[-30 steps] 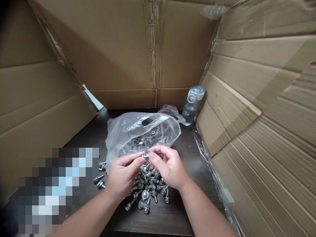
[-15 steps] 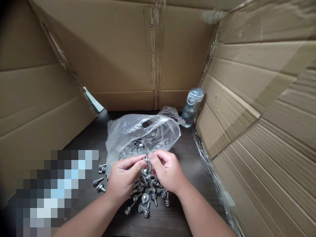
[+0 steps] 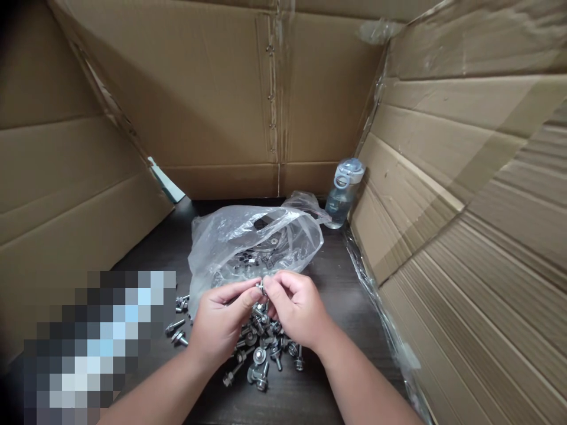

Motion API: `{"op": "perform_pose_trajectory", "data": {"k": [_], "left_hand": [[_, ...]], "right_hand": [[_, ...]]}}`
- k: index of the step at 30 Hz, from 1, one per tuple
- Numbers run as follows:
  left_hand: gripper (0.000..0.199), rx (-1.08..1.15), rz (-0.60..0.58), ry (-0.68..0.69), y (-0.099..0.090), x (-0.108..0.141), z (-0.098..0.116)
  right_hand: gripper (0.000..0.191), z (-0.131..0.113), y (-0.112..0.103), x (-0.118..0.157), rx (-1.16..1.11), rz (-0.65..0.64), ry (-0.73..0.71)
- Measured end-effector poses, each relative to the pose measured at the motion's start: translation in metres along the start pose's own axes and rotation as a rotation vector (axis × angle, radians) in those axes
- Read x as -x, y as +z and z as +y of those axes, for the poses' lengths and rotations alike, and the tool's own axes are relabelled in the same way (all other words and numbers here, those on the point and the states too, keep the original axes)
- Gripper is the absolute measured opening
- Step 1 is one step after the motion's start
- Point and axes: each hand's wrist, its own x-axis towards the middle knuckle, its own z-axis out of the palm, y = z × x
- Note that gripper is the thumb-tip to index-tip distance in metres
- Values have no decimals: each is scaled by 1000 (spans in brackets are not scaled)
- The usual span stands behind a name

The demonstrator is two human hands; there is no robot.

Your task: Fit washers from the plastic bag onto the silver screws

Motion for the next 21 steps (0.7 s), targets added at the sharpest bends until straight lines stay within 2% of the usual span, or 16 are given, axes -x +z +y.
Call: {"op": "perform_pose_trajectory", "data": {"k": [5, 9, 12, 16, 21], "left_hand": [[30, -2, 13, 22, -1, 1, 0], [29, -17, -9, 6, -1, 1, 1], [30, -48, -9, -10, 0, 1, 3], [28, -92, 5, 2, 1, 2, 5], [25, -77, 29, 50, 1, 2, 5]], "right_hand": [[23, -1, -4, 2, -177, -23, 0], [17, -5, -2, 3, -180, -12, -7], [19, -5, 0, 3, -97, -3, 6], [33, -3, 0, 2, -4, 13, -3], [25, -3, -7, 1, -156, -40, 7]]}}
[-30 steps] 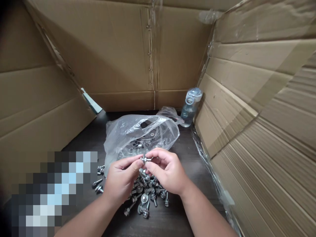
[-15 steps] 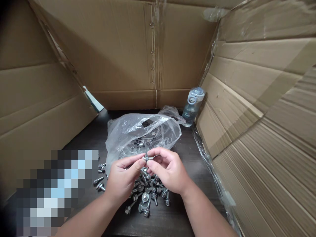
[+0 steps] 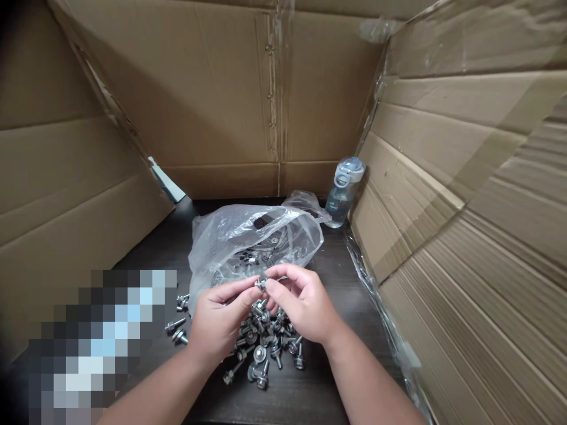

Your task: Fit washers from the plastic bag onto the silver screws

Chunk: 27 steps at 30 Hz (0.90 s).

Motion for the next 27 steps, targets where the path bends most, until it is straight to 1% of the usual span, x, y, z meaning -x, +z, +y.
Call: {"op": "perform_pose_trajectory", "data": {"k": [3, 6, 8, 10, 12, 15, 18, 20, 22, 24, 27], "left_hand": [[20, -27, -3, 46, 1, 1, 1], [14, -82, 9, 160, 2, 2, 3], [14, -116, 7, 245, 2, 2, 3], [16, -143, -7, 314, 2, 3, 3], [16, -153, -13, 352, 1, 3, 2], [14, -128, 9, 333, 1, 2, 2], [13, -77, 22, 244, 2, 1, 3], [14, -51, 14, 191, 2, 1, 4], [13, -36, -5, 162, 2, 1, 5], [13, -33, -23, 152, 3, 1, 5], [13, -41, -14, 162, 3, 1, 5]], "right_hand": [[23, -2, -1, 1, -54, -13, 10], [21, -3, 1, 1, -39, -5, 26], [21, -2, 4, 2, 12, -12, 5], [27, 0, 6, 2, 61, -16, -14], [33, 3, 5, 1, 69, -17, -9], [27, 4, 1, 1, 10, -14, -8], [23, 1, -2, 1, -68, -48, -27], [21, -1, -2, 2, -87, -49, -35], [17, -2, 0, 3, -72, -27, -31], [17, -2, 2, 3, -15, -11, -27], [29, 2, 5, 2, 105, 4, -14]]}}
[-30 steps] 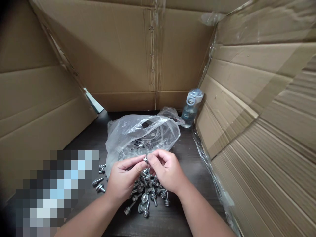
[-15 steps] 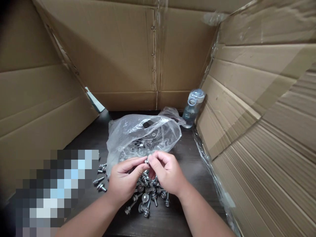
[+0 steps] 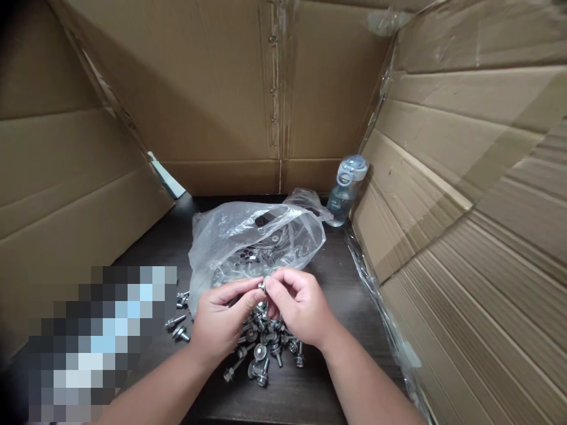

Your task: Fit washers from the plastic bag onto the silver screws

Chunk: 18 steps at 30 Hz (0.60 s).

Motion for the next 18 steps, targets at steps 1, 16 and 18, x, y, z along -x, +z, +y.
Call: {"op": "perform_pose_trajectory", "data": {"k": [1, 16, 18], "left_hand": [[14, -1, 10, -2, 0, 0, 0], [15, -93, 9, 70, 0, 0, -1], [15, -112, 21, 71, 0, 0, -3]], "right_hand": [[34, 1, 0, -1, 19, 3, 11], [18, -1, 4, -2, 20, 63, -65], [27, 0, 4, -3, 100, 57, -76]]}}
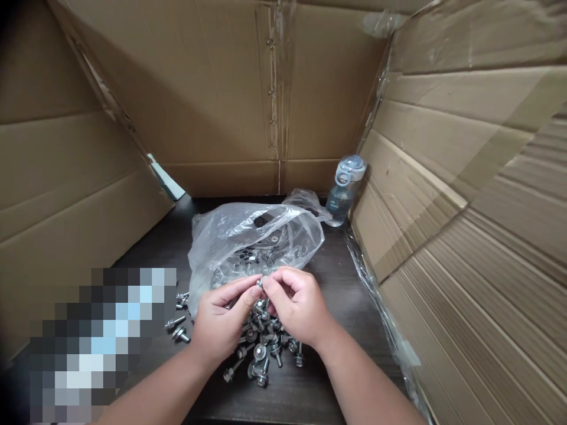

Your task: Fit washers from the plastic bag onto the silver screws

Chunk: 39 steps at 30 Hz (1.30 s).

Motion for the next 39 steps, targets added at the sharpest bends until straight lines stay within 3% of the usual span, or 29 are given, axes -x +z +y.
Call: {"op": "perform_pose_trajectory", "data": {"k": [2, 9, 13, 17, 22, 25, 30, 34, 39], "left_hand": [[16, -10, 10, -19, -1, 0, 0], [19, 54, -21, -99, -3, -2, 0], [17, 80, -20, -81, -1, -1, 0], [14, 99, -26, -53, 1, -1, 1], [17, 131, -49, -68, 0, 0, -1], [18, 140, -75, -60, -1, 0, -2], [16, 92, -53, -11, -2, 0, -3], [16, 81, -34, -14, -2, 0, -4], [16, 98, -5, -29, -3, 1, -3]], "right_hand": [[32, 0, -1, 0, 14, -1, 11], [15, -1, -5, 3, -249, -26, 35], [13, 0, -2, 2, -156, -17, 14], [32, 3, 0, 1, 35, 1, -6], [19, 2, -4, 1, -157, -8, 66], [18, 1, -5, 1, -210, -32, 31], [11, 3, -2, 3, -98, 0, -43], [27, 3, -2, 3, 37, -10, -31], [14, 1, -5, 3, -217, -7, 51]]}}
